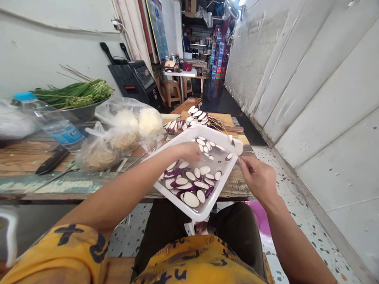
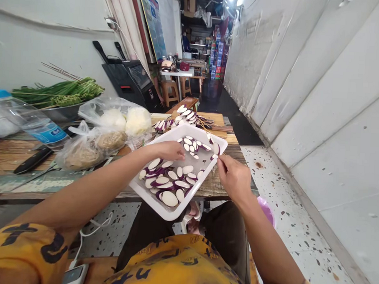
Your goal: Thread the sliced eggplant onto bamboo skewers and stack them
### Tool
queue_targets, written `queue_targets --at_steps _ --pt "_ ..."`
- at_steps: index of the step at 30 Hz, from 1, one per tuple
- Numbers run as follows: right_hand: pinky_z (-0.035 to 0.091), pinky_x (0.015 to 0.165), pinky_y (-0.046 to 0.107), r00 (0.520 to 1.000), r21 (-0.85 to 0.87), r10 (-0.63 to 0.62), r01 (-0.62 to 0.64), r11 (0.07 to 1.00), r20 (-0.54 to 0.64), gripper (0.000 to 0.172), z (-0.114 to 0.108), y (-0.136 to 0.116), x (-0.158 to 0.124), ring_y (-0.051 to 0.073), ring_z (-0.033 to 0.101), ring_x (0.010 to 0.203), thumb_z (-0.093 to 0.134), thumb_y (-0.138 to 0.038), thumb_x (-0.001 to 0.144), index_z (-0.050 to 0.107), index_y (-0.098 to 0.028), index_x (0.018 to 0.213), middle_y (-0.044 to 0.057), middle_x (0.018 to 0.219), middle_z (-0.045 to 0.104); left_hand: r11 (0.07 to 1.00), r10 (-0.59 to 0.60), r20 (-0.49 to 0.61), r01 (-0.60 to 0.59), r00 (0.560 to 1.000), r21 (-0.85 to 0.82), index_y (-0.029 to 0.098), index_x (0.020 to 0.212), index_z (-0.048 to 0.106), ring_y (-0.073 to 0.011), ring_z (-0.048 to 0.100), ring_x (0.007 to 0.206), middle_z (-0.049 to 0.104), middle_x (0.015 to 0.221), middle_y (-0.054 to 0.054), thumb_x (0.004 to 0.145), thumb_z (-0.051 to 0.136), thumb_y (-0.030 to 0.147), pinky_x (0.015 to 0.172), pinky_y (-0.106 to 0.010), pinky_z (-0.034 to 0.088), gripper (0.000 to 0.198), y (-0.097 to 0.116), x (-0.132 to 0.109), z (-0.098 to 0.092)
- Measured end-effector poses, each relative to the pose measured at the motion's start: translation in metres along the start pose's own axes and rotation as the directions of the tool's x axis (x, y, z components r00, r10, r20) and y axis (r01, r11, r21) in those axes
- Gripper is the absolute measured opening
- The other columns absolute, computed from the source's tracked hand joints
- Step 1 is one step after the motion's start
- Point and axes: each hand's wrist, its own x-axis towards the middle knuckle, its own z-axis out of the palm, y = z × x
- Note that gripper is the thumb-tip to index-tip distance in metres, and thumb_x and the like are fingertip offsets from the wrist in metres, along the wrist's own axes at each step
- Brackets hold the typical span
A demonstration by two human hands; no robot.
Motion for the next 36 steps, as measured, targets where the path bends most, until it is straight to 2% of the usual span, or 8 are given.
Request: queue_targets --at_steps 7,10,14,19,22,27,32,36 --pt "0.04 0.056 0.021 1.0 0.017 0.011 -0.011 1.0 -0.012 0.021 -0.002 -0.002 -0.004 0.012 0.061 0.059 0.049 -0.027 0.084 0.067 -0.017 0.086 0.002 0.073 0.069 0.99 -0.125 0.22 0.136 0.968 -0.035 0.02 0.086 0.072 -0.0206 0.059 0.072 0.067 0.081 -0.007 0.045 0.075 0.04 0.064 -0.023 0.04 0.046 -0.012 -0.019 -0.026" --pt "0.041 0.055 0.022 1.0 0.014 0.008 -0.008 1.0 -0.01 0.021 0.0 -0.002 -0.005 0.012 0.06 0.057 0.05 -0.028 0.084 0.068 -0.018 0.085 0.002 0.072 0.069 0.976 -0.129 0.261 0.169 0.957 -0.137 0.025 0.107 0.065 -0.0239 0.06 0.079 0.066 0.095 -0.009 0.029 0.081 0.034 0.066 -0.024 0.042 0.08 -0.01 -0.034 -0.017" --pt "0.042 0.054 0.022 1.0 0.021 0.013 -0.013 1.0 -0.004 0.021 0.004 -0.002 -0.006 0.013 0.061 0.057 0.05 -0.028 0.083 0.068 -0.017 0.086 0.003 0.072 0.07 0.999 -0.008 0.335 0.021 0.942 -0.035 0.029 0.123 0.052 -0.0297 0.056 0.097 0.059 0.115 -0.01 0.023 0.082 0.032 0.074 -0.027 0.042 0.104 0.011 -0.052 0.01" --pt "0.042 0.054 0.022 1.0 0.032 0.003 -0.003 0.999 -0.001 0.02 0.006 -0.006 -0.006 0.013 0.061 0.059 0.051 -0.027 0.083 0.068 -0.017 0.086 0.002 0.072 0.07 0.99 0.136 0.223 -0.142 0.965 0.01 0.019 0.108 0.06 -0.0256 0.058 0.088 0.064 0.102 -0.01 0.05 0.072 0.034 0.072 -0.027 0.043 0.062 0.022 -0.037 0.028" --pt "0.042 0.054 0.022 1.0 0.034 0.004 -0.004 0.999 -0.002 0.02 0.003 -0.008 -0.006 0.013 0.062 0.059 0.05 -0.027 0.083 0.068 -0.017 0.086 0.002 0.073 0.07 0.999 -0.009 -0.08 0.006 0.997 -0.043 0.016 0.119 0.052 -0.0237 0.057 0.094 0.061 0.11 -0.01 0.064 0.061 0.044 0.077 -0.027 0.041 0.062 0.012 -0.018 0.018" --pt "0.042 0.054 0.022 1.0 0.012 0.018 -0.018 1.0 -0.014 0.02 -0.003 -0.005 -0.009 0.013 0.062 0.059 0.05 -0.026 0.083 0.067 -0.017 0.086 0.003 0.075 0.07 0.993 -0.109 -0.308 0.114 0.945 -0.002 0.016 0.111 0.06 -0.0212 0.056 0.095 0.063 0.105 -0.009 0.078 0.044 0.05 0.078 -0.026 0.038 0.05 -0.004 -0.014 -0.016" --pt "0.042 0.055 0.022 0.999 0.058 0.039 -0.038 0.998 -0.018 0.02 0.0 -0.005 -0.009 0.013 0.062 0.058 0.05 -0.027 0.083 0.068 -0.018 0.086 0.003 0.074 0.07 0.998 0.064 -0.081 -0.061 0.995 0.032 0.019 0.094 0.068 -0.0175 0.058 0.08 0.067 0.088 -0.003 0.067 0.06 0.04 0.072 -0.023 0.038 0.035 -0.003 -0.017 -0.014" --pt "0.043 0.057 0.023 0.999 0.105 0.052 -0.052 0.993 0.001 0.02 0.003 -0.012 -0.008 0.014 0.061 0.059 0.05 -0.027 0.083 0.068 -0.018 0.085 0.004 0.075 0.07 0.969 0.246 -0.046 -0.247 0.968 -0.016 0.022 0.1 0.066 -0.0209 0.056 0.091 0.065 0.099 -0.004 0.055 0.071 0.034 0.077 -0.024 0.037 0.047 0.007 -0.001 0.01"
